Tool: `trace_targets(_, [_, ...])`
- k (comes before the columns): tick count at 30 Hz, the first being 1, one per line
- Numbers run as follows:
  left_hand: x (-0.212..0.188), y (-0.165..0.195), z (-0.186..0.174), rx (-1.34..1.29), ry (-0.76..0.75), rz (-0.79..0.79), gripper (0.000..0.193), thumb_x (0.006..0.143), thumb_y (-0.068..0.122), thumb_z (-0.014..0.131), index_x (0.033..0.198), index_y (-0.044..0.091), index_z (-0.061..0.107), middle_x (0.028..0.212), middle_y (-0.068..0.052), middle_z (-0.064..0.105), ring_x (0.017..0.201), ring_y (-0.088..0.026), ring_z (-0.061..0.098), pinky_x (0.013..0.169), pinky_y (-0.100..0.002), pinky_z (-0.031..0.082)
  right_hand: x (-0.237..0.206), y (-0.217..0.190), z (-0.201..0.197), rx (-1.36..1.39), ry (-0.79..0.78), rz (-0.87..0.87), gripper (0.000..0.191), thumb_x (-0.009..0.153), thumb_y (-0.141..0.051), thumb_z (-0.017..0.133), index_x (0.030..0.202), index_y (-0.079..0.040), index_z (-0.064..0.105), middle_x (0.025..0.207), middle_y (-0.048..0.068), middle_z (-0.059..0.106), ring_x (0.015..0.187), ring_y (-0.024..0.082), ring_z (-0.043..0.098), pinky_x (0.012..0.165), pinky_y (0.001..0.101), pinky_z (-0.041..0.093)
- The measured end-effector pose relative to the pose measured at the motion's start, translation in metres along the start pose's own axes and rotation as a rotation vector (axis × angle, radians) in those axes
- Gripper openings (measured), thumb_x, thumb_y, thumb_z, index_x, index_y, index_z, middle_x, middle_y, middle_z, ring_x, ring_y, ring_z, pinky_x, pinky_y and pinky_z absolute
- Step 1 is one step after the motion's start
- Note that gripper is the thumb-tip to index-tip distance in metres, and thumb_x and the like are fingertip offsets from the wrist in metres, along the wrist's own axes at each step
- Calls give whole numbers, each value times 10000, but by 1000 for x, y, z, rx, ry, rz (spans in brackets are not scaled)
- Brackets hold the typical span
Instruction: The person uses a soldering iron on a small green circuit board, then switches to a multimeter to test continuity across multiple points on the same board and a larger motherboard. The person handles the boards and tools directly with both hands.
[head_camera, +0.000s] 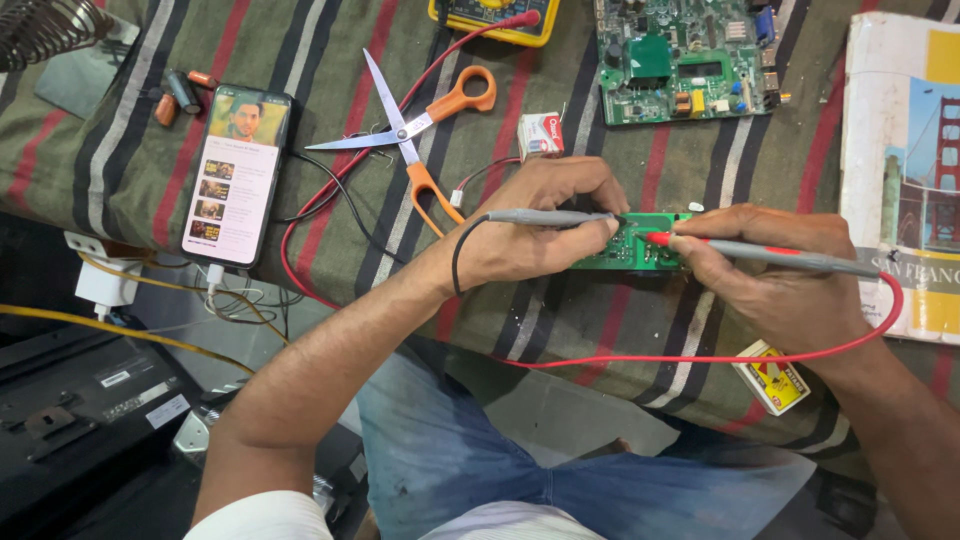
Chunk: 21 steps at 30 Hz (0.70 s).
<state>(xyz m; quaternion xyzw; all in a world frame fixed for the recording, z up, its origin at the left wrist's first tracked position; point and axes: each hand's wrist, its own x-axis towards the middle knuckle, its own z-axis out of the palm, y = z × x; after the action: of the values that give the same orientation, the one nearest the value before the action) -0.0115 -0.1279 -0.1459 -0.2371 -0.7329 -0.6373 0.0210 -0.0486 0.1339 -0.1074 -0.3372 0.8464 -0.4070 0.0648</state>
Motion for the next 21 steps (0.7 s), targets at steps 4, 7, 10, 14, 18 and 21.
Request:
trace_targets(4, [1, -1, 2, -18, 5, -25, 132, 950, 118, 641, 1002, -2, 651, 928, -67, 685, 866, -135, 691, 762, -286, 552, -1, 0, 0, -19, 5, 31, 128, 924, -42, 756, 1045, -4, 768, 930, 84, 779, 751, 88, 706, 637, 219, 554])
trace_targets(7, [1, -2, 3, 2, 5, -68, 151, 945, 134, 647, 1013, 0, 647, 921, -60, 697, 852, -131, 692, 750, -283, 556, -2, 3, 0, 27, 13, 49, 129, 934, -42, 753, 1055, 2, 764, 950, 87, 775, 781, 87, 704, 667, 216, 558])
trace_targets(10, [1, -3, 2, -3, -9, -52, 158, 951, 139, 642, 1029, 2, 641, 952, -70, 699, 875, -149, 690, 775, -295, 558, 0, 6, 1, 45, 46, 27, 135, 965, -47, 743, 1092, -5, 762, 964, 82, 777, 824, 82, 726, 698, 215, 580])
trace_targets(14, [1, -3, -2, 25, -46, 30, 160, 954, 143, 650, 1017, -1, 616, 1062, -102, 693, 972, -189, 701, 843, -321, 556, 0, 8, 1, 37, 32, 18, 138, 968, -51, 738, 1098, -12, 763, 978, 90, 778, 833, 95, 731, 707, 223, 586])
trace_targets(18, [0, -3, -3, 48, -50, 27, 162, 935, 141, 652, 996, -3, 607, 1089, -117, 690, 1007, -210, 701, 872, -333, 551, 1, 10, 2, 28, 25, -39, 134, 970, -62, 738, 1092, -11, 760, 992, 100, 774, 848, 107, 736, 707, 229, 591])
trace_targets(21, [0, -2, -2, 50, -52, 6, 163, 927, 147, 650, 985, 1, 606, 1091, -118, 691, 994, -209, 700, 862, -333, 548, 1, 11, 2, 42, 25, -50, 135, 961, -60, 746, 1085, -10, 758, 993, 99, 770, 844, 111, 733, 697, 239, 584])
